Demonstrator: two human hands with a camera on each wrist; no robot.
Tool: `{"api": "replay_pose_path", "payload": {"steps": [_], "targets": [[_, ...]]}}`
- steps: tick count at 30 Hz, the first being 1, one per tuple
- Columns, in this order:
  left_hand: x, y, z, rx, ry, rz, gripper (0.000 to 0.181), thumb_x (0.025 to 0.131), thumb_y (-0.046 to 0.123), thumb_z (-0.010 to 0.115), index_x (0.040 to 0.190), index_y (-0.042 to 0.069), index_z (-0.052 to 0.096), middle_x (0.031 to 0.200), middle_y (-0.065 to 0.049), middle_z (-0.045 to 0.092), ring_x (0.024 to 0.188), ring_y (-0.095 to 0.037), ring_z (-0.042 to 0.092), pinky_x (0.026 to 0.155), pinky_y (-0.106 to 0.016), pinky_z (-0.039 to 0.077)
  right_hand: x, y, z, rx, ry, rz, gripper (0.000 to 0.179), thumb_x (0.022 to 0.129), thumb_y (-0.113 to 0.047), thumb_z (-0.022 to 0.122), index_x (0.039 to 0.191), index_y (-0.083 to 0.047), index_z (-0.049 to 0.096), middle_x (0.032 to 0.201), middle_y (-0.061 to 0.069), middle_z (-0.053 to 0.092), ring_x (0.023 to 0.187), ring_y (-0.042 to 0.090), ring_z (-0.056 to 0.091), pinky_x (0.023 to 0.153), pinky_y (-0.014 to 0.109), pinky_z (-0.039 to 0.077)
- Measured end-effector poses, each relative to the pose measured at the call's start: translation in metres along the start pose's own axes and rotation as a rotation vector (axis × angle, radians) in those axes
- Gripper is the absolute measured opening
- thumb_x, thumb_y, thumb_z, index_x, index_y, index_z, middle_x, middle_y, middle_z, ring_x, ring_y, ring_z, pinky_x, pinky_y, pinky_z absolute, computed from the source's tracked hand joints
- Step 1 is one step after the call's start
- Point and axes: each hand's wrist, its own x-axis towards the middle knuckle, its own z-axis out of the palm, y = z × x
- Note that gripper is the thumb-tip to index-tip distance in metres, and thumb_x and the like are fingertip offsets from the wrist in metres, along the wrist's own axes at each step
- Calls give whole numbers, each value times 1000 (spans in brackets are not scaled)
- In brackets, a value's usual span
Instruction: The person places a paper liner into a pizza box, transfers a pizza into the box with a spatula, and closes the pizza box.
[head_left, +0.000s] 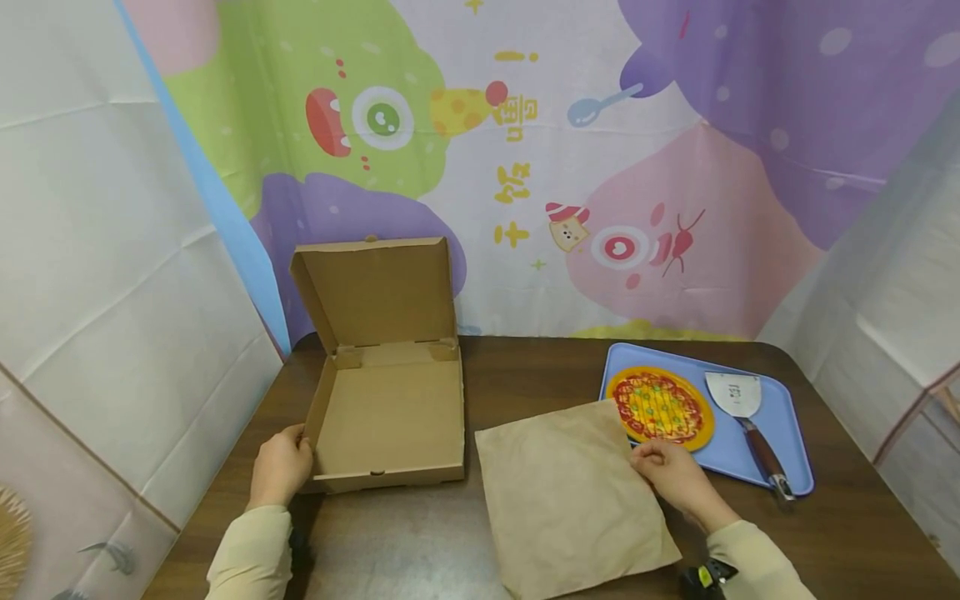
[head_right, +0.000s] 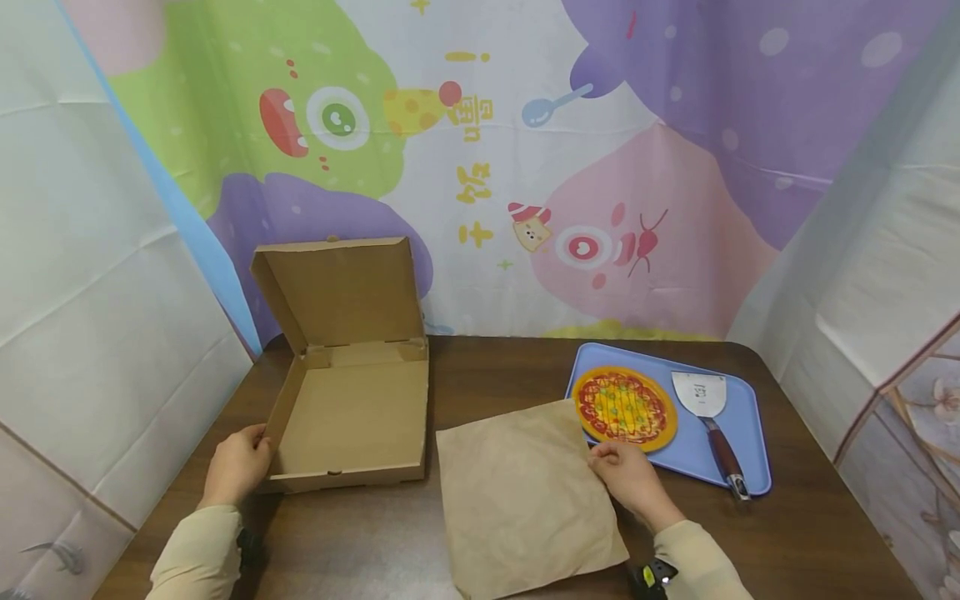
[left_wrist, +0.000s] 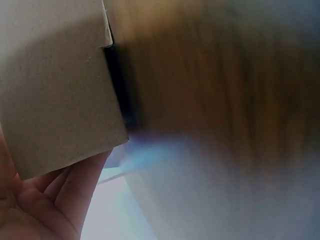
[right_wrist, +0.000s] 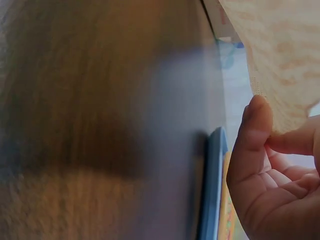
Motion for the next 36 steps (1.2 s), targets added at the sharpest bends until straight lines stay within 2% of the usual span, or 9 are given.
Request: {"api": "replay_pose_path", "payload": {"steps": [13,19,24,30,36], "targets": [[-2,5,2,-14,-9,4,39,96,10,44,127,-10,57,119,-33,62,103,-51,62,83,-60,49,-3,-2,-22,59,15,35,24,96,-13,59,108,8,61,98,12,67,82,12,56,67,24,48],[-2,8,4,-29,-17,19,39,96,10,45,127,-10,57,120,-33,62,105,-50,61,86,-60,49,-5,-6,-30,120,17,35,26,97,-13,59,109,10,60,98,7,66,79,7,55,67,22,48],[-2,10,7,-73,-41,27,40,96,11,46,128,-11,56,120,-32,63,109,-49,61,89,-58,49,-3,-10,-31,156,25,55,28,96,-14,60,109,10,61,88,-2,65,76,6,55,66,22,49],[-3,14,11,-142,-54,64,39,95,10,49,125,-13,57,116,-31,66,109,-46,62,91,-55,51,0,-13,-30,162,42,44,30,97,-16,60,110,11,60,93,1,66,78,5,55,67,21,49],[-5,19,15,-159,-41,90,36,94,8,51,122,-12,60,112,-29,68,104,-42,65,89,-54,52,4,-17,-27,147,53,58,29,97,-16,60,111,10,61,94,2,64,81,9,53,68,21,47]]}}
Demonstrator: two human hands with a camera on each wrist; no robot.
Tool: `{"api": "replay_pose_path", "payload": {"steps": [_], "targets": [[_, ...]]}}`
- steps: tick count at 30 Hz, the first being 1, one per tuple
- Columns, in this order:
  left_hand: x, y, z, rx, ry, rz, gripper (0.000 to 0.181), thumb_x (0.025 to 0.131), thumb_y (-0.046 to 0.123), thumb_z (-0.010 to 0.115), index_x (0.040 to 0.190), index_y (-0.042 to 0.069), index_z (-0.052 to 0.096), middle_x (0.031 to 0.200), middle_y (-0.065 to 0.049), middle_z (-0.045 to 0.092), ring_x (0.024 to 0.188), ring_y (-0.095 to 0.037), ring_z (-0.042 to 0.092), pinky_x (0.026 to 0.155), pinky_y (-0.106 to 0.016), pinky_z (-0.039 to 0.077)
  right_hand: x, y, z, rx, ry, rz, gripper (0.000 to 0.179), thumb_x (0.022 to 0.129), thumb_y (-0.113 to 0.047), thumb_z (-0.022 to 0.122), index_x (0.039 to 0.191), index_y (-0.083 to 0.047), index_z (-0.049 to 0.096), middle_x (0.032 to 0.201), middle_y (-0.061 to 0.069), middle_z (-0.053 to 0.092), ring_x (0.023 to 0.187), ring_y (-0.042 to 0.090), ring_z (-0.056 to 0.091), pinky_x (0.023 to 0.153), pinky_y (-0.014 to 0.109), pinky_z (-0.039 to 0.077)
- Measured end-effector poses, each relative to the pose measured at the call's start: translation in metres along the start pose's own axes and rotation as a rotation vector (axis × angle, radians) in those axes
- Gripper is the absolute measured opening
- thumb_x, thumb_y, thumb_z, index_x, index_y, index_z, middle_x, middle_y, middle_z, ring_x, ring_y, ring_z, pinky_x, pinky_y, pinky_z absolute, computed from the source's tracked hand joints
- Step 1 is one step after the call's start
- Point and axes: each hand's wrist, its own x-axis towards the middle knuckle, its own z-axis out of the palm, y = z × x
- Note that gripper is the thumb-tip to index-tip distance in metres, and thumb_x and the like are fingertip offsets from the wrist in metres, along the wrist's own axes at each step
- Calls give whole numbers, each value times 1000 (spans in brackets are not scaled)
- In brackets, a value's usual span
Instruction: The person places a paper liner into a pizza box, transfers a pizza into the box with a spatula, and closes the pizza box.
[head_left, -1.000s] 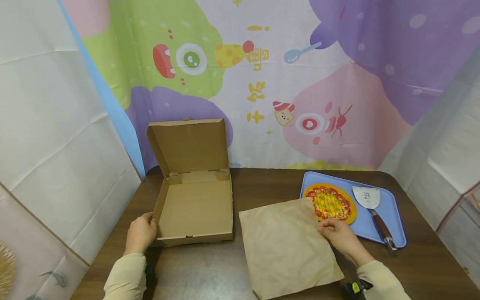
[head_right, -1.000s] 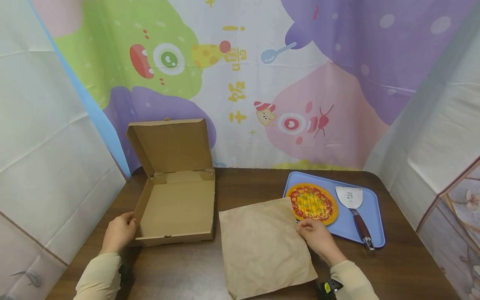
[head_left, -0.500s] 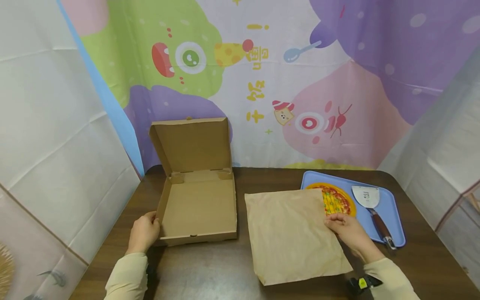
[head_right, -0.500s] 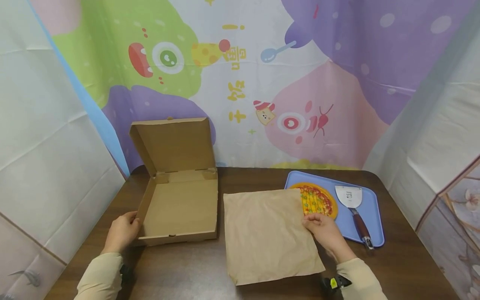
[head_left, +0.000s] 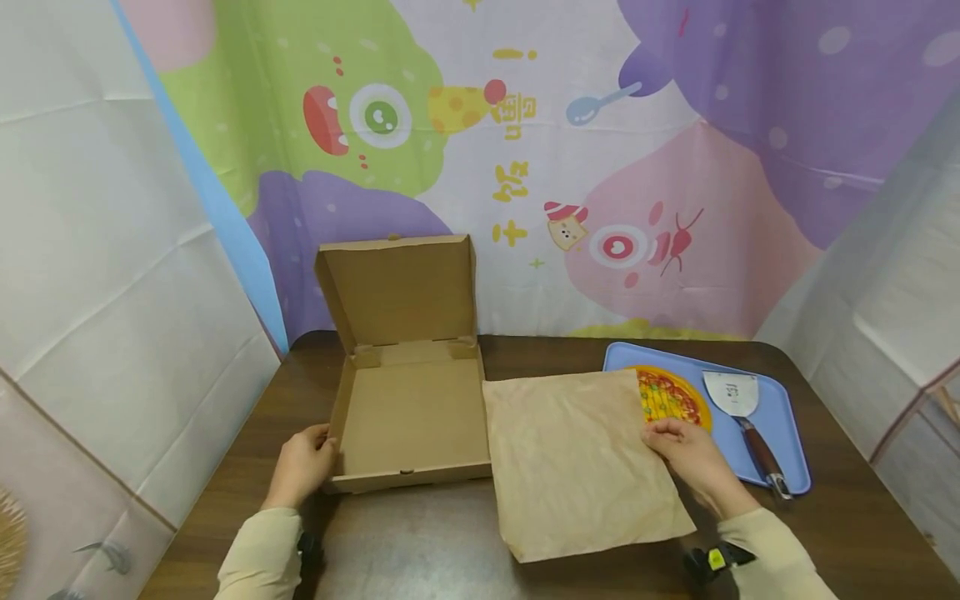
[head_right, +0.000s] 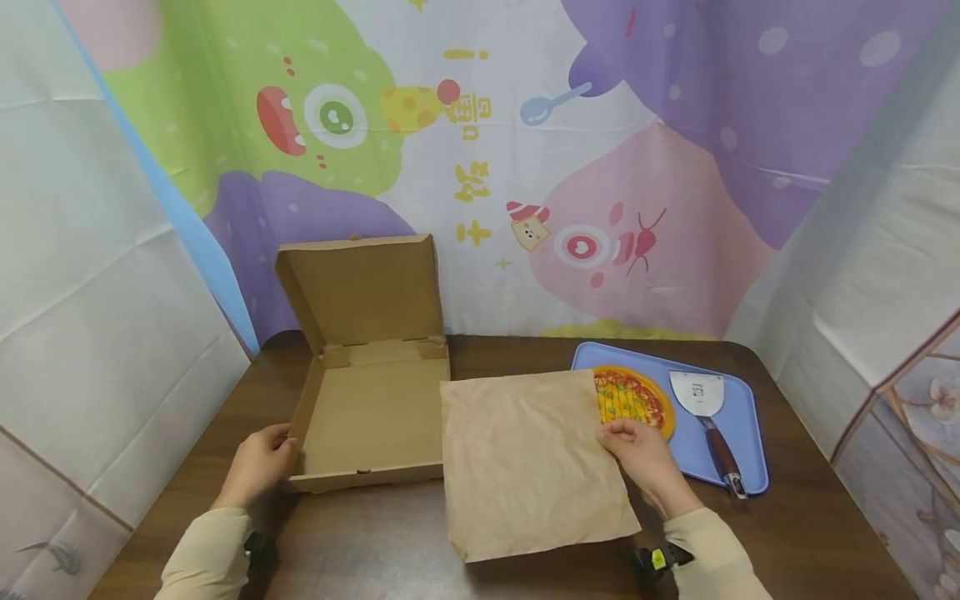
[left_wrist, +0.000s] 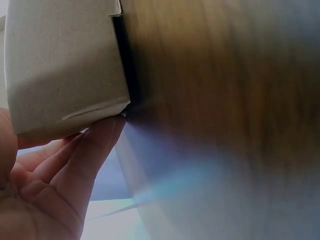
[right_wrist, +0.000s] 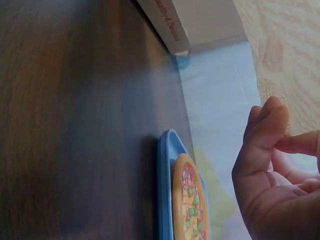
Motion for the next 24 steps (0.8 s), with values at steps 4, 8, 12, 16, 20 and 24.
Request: {"api": "replay_pose_path", "payload": {"steps": [4,8,12,16,20,24], "targets": [[-1,4,3,-13,-16,0,37,93,8,52,124,-12,59,111,-29,69,103,-41,66,88,-53,52,2,-2,2,38,-14,18,29,98,-17,59,111,9,60,87,-2,62,79,10,52,65,22,46],[-1,9,6,-31,-39,-3,38,94,9,52,125,-12,58,112,-29,68,101,-40,66,86,-52,53,4,-5,3,95,-22,45,30,98,-20,60,112,6,59,81,-7,61,73,8,55,63,23,50],[-2,12,10,-33,-28,-2,36,94,10,52,123,-10,61,109,-25,70,97,-35,67,85,-50,53,6,-8,6,126,-17,52,32,97,-21,61,113,6,59,79,-7,62,70,8,57,62,24,52],[-2,14,13,-27,-15,8,35,93,9,53,121,-9,63,106,-23,71,96,-33,66,85,-50,53,8,-8,8,153,-19,49,32,97,-20,61,113,7,58,80,-7,63,71,8,59,63,24,53],[-4,17,15,-38,-27,10,36,93,9,52,123,-10,62,108,-23,71,98,-33,66,86,-50,53,11,-9,12,181,-21,48,30,97,-19,61,112,7,58,80,-7,64,72,8,59,64,25,54],[-5,19,18,-52,-37,14,37,94,10,52,124,-10,61,109,-24,71,100,-34,67,87,-50,53,14,-13,16,194,-11,53,30,96,-18,62,113,7,59,80,-7,64,72,7,60,65,25,55]]}}
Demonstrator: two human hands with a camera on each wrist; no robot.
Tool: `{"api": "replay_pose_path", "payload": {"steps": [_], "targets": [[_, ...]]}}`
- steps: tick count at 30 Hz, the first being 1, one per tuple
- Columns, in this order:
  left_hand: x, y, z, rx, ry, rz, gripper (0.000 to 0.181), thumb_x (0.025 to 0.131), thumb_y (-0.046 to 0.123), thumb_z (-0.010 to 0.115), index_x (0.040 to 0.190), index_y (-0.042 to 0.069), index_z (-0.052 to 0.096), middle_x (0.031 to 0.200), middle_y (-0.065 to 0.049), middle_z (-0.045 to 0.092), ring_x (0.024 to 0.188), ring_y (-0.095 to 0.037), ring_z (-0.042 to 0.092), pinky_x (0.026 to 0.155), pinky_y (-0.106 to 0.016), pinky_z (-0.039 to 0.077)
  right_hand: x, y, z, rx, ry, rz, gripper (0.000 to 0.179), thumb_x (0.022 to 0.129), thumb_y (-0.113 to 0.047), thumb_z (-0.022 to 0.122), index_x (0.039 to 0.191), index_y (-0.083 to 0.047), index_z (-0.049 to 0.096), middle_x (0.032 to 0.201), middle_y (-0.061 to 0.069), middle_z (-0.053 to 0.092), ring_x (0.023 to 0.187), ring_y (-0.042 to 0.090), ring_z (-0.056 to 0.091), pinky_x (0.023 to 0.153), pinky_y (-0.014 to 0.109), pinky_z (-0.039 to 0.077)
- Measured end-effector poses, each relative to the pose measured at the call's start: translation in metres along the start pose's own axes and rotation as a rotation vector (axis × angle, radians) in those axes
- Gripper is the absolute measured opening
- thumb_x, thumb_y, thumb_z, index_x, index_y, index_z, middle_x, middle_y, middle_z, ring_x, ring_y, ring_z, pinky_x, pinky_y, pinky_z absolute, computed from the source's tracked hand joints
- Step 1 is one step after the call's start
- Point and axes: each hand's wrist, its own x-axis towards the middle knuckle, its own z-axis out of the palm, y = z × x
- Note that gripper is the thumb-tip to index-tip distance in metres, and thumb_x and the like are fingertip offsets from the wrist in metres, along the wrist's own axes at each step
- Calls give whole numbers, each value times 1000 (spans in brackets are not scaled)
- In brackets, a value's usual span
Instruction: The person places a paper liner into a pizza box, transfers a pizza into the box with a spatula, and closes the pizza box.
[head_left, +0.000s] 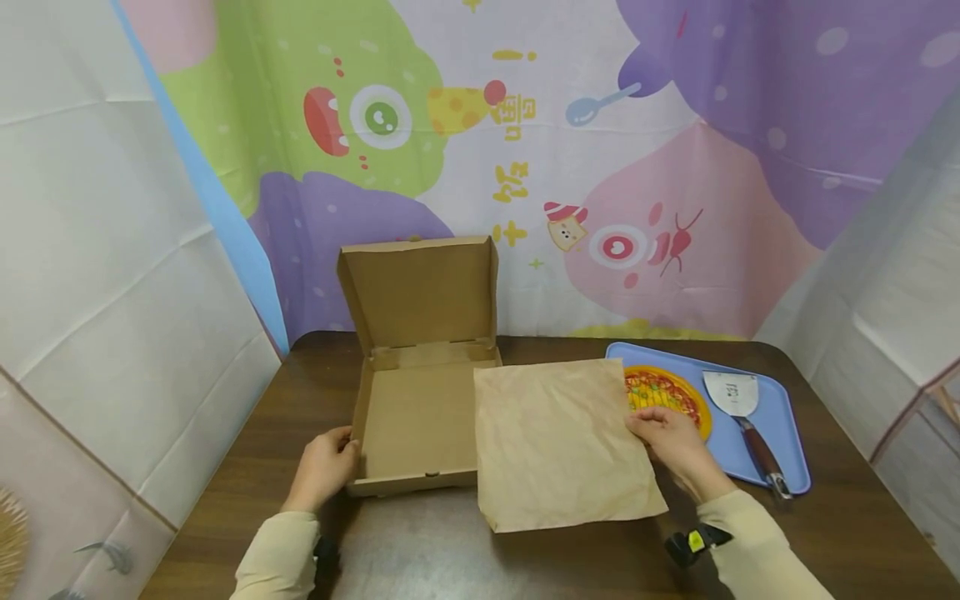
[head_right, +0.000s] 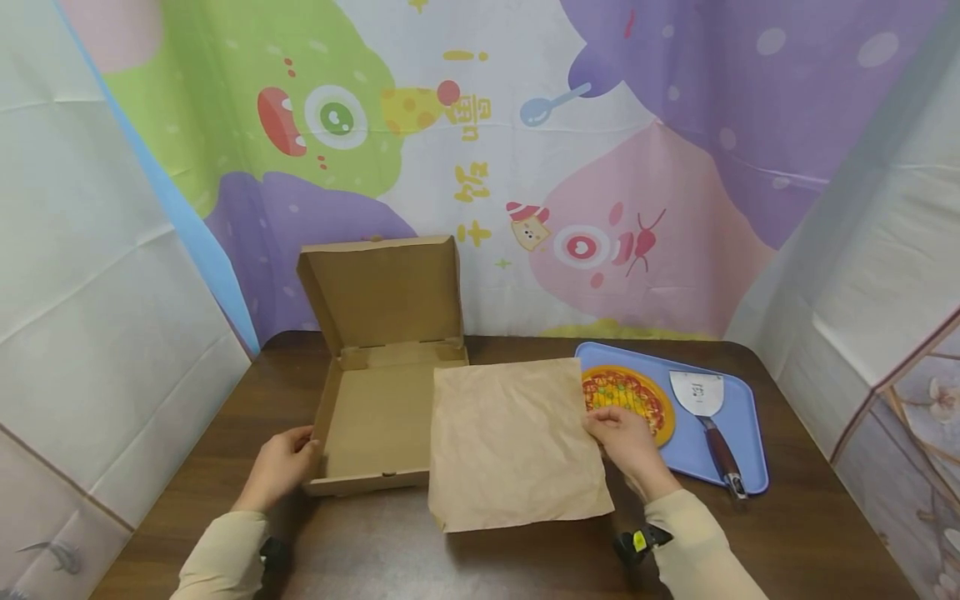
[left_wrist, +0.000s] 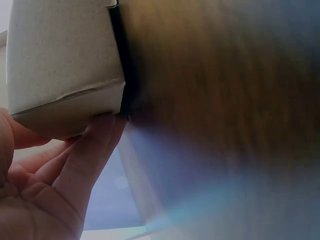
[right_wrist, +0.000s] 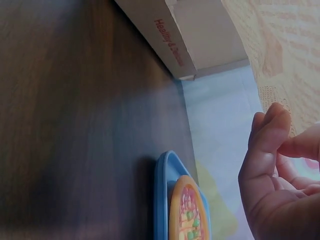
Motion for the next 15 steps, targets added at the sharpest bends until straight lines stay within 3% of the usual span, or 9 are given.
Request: {"api": "replay_pose_path", "payload": {"steps": [15], "targets": [[-1,11,12,-21,-23,22,38,94,10,53,125,-12,59,107,-25,71,95,-33,68,81,-47,56,15,-9,20,39,15,0,24,95,-14,63,108,6,61,81,-8,61,70,6,57,62,22,53]]}}
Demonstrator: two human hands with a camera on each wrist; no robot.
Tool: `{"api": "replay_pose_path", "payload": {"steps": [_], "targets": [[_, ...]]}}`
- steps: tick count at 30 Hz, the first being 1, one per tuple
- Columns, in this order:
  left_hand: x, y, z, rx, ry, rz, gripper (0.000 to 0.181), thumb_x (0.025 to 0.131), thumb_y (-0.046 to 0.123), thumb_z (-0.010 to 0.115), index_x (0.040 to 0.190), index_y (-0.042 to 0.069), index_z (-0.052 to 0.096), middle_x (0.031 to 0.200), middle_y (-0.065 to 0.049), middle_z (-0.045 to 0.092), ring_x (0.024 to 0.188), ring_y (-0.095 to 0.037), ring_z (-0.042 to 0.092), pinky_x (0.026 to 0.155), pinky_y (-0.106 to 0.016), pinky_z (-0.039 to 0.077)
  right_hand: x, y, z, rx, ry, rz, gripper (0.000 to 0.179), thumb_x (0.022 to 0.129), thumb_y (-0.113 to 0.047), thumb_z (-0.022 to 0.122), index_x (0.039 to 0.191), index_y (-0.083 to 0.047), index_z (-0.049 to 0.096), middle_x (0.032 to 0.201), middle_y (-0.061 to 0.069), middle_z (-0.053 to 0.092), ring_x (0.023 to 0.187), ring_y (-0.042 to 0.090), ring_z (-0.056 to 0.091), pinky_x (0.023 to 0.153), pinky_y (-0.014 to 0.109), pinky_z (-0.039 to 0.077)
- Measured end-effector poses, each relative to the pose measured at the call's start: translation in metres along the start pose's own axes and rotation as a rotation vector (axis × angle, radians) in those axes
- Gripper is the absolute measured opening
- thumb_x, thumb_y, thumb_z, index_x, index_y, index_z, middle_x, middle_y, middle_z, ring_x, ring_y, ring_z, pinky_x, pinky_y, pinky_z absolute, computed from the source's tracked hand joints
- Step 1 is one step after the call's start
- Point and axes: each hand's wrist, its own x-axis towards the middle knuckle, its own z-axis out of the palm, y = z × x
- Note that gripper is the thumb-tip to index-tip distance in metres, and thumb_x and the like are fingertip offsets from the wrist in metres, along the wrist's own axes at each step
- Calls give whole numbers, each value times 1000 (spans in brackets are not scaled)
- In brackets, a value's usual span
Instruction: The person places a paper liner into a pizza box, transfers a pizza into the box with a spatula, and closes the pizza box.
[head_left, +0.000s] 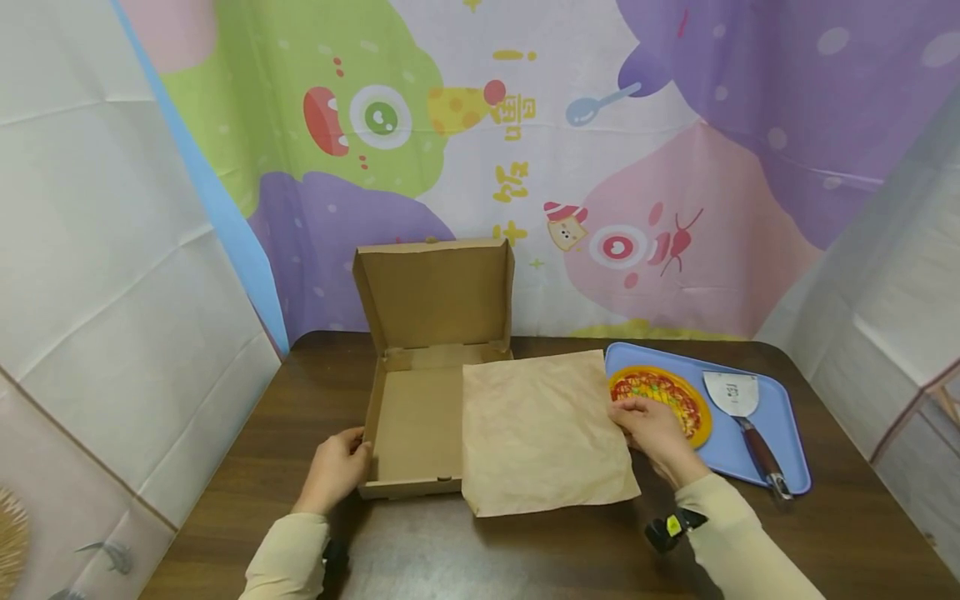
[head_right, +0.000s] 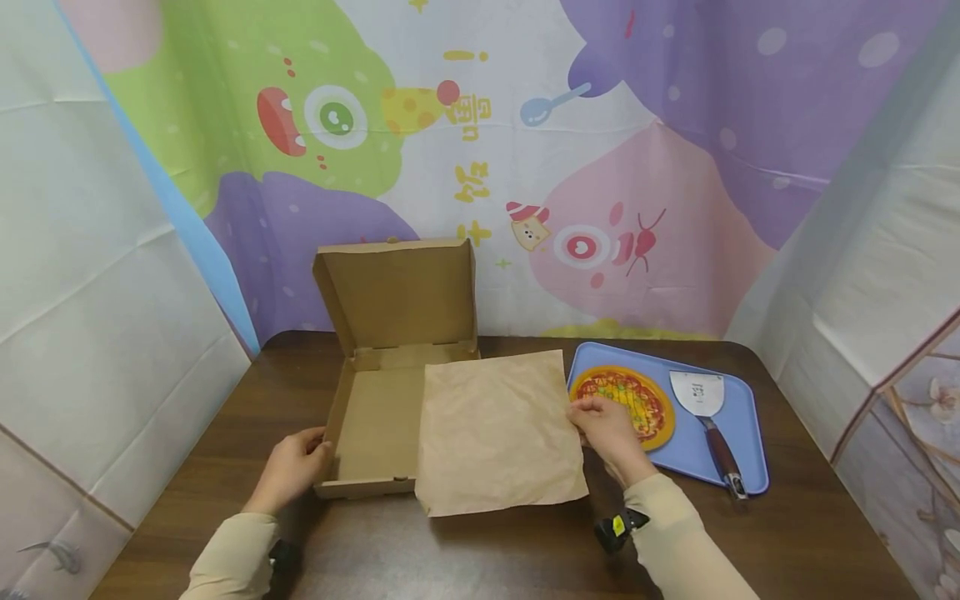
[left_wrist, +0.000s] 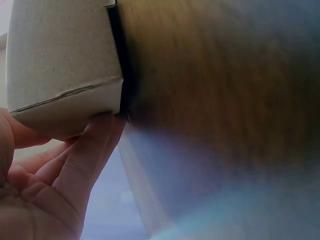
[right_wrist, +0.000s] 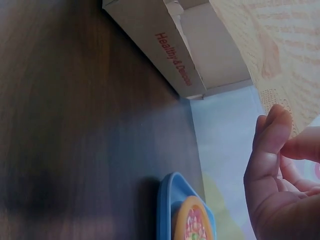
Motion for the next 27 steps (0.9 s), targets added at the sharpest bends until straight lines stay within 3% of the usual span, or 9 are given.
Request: {"api": "replay_pose_path", "payload": {"steps": [13,27], "targets": [[-2,3,2,-15,2,-1,38,94,10,54,125,-12,59,107,-24,71,97,-33,69,85,-48,55,12,-1,16,20,12,5,24,94,-14,63,108,6,61,79,-8,61,69,5,56,61,21,52],[-3,13,12,-58,-6,18,33,92,7,59,120,-10,63,103,-22,73,94,-29,69,80,-43,57,15,-4,26,18,-3,9,26,95,-12,62,112,8,60,82,-3,61,68,6,57,60,20,52]]}}
